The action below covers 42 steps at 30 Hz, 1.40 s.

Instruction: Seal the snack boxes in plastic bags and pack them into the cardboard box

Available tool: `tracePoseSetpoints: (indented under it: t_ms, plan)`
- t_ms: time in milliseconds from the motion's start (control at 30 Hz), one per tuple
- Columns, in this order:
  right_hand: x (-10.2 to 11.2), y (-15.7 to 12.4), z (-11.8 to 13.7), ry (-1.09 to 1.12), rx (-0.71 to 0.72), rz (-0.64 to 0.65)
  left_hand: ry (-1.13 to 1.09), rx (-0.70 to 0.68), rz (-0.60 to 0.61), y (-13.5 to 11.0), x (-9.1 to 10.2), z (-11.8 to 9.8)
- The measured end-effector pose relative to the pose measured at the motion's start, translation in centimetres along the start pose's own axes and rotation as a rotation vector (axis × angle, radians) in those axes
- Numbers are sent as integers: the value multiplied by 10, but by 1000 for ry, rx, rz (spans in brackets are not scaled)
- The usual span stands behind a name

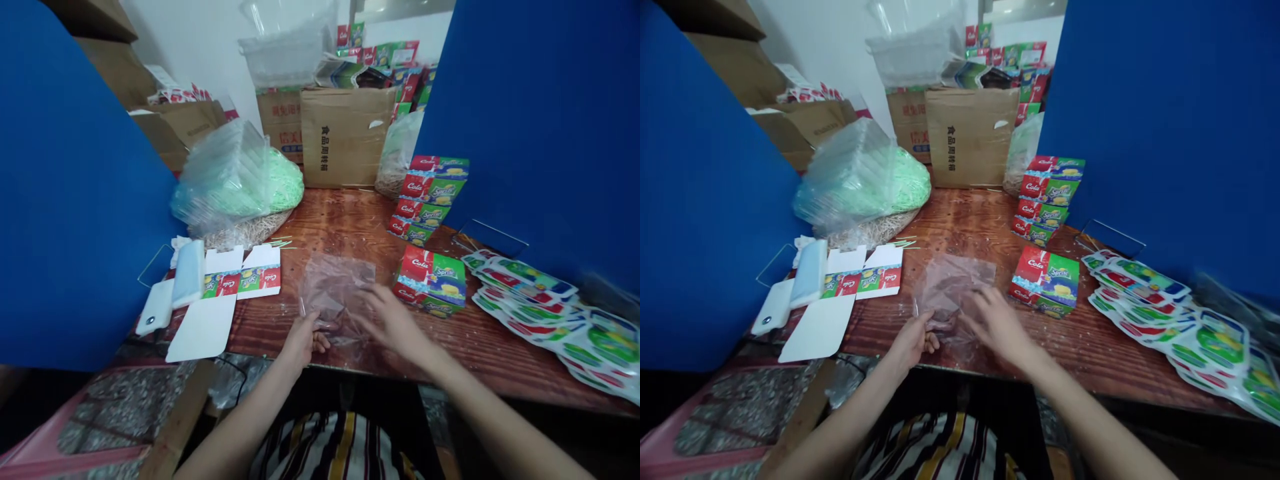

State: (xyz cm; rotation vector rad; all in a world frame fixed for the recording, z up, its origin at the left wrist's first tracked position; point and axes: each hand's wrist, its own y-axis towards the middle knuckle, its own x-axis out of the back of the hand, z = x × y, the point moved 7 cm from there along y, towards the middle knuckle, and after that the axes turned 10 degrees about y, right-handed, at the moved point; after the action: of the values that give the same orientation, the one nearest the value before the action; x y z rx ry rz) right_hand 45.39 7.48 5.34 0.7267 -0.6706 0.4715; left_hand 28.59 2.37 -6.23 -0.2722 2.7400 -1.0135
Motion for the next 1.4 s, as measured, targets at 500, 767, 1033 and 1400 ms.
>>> tracePoseSetpoints:
  t_ms: [500,767,1033,1400]
  plan:
    - [-61,9,-5,254,-113,2,208,-107,23,-10,-2,5]
    - [-53,15,7,130,-68,-32,577,-365,108,-29,-8,-21]
    - [-4,26,45,-40,310,-28,1078,-828,-362,-84,2,-86]
    - [38,-51,5,103,70,-72,1749,-756,-28,-73,-57,12]
